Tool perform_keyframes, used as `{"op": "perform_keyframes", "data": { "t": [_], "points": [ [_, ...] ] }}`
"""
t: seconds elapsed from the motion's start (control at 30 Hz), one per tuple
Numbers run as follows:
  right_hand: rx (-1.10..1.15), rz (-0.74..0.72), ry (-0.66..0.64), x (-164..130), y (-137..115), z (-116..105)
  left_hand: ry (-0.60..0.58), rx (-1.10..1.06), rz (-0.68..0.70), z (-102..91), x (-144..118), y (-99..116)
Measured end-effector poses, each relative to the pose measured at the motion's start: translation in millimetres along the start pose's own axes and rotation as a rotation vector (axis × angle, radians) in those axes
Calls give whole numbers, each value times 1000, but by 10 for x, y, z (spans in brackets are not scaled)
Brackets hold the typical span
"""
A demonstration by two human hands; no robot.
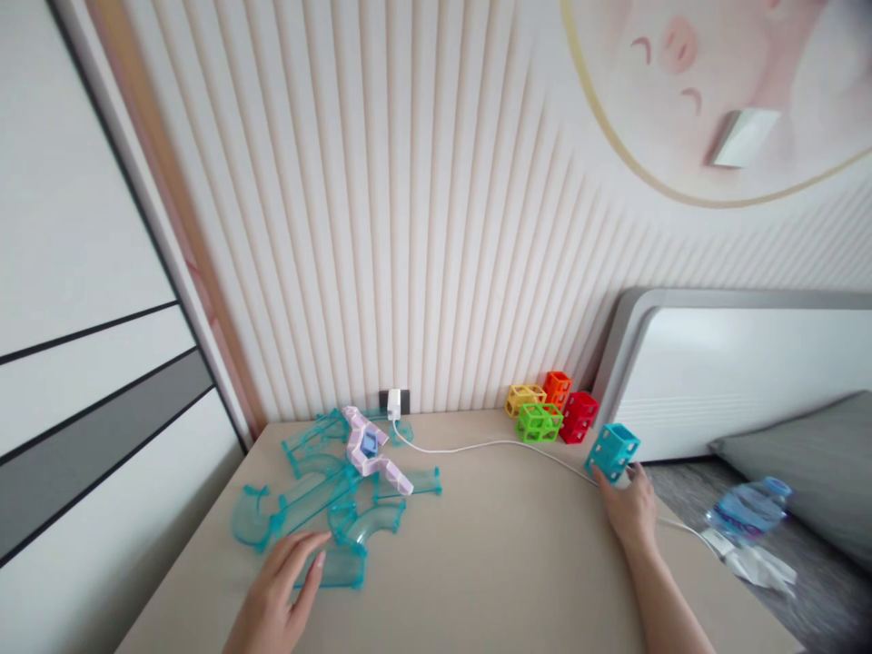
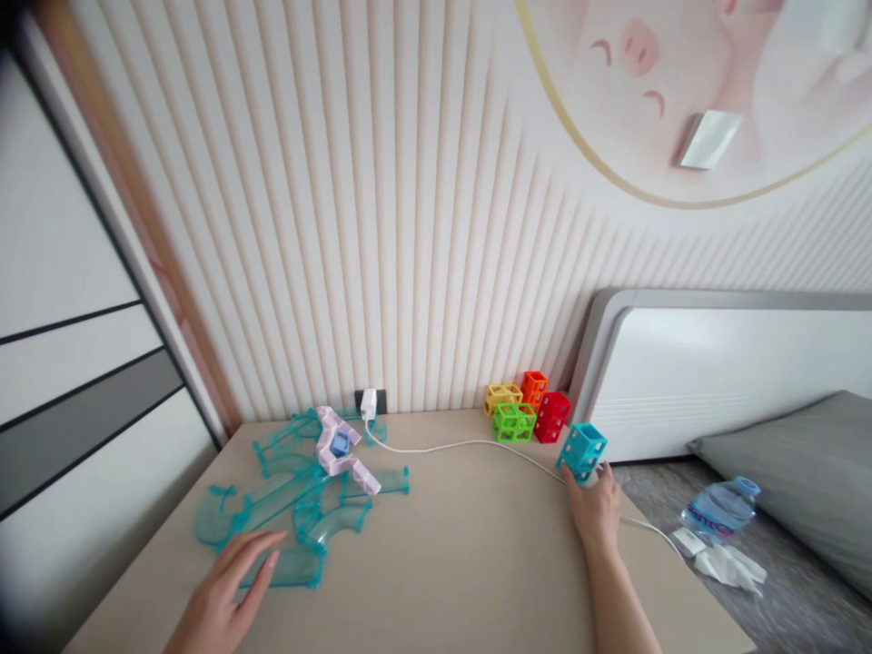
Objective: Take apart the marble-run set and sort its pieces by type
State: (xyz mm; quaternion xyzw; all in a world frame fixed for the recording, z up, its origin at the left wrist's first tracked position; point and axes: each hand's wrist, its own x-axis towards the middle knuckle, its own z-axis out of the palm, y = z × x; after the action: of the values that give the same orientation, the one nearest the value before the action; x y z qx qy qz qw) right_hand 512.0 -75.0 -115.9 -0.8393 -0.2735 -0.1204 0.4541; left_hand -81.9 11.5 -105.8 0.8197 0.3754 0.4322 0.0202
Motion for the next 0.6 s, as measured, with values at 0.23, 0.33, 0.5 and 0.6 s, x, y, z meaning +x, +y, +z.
{"op": "perform_keyframes", "data": {
  "t": [0.23,0.33,0.5,0.6],
  "points": [
    [65,-357,163,-483,-515,44,43,77,45,111,-150,92],
    [135,-712,-57,-974,-1001,237,-6,34,7,142,-157,143],
    [233,-1038,-426,-1654,-1835,626,-42,-32,-16,121,-155,190],
    [293,-1010,-478,-1803,-2095,847,-57,-41,-64,73,-168,205]
  ]
}}
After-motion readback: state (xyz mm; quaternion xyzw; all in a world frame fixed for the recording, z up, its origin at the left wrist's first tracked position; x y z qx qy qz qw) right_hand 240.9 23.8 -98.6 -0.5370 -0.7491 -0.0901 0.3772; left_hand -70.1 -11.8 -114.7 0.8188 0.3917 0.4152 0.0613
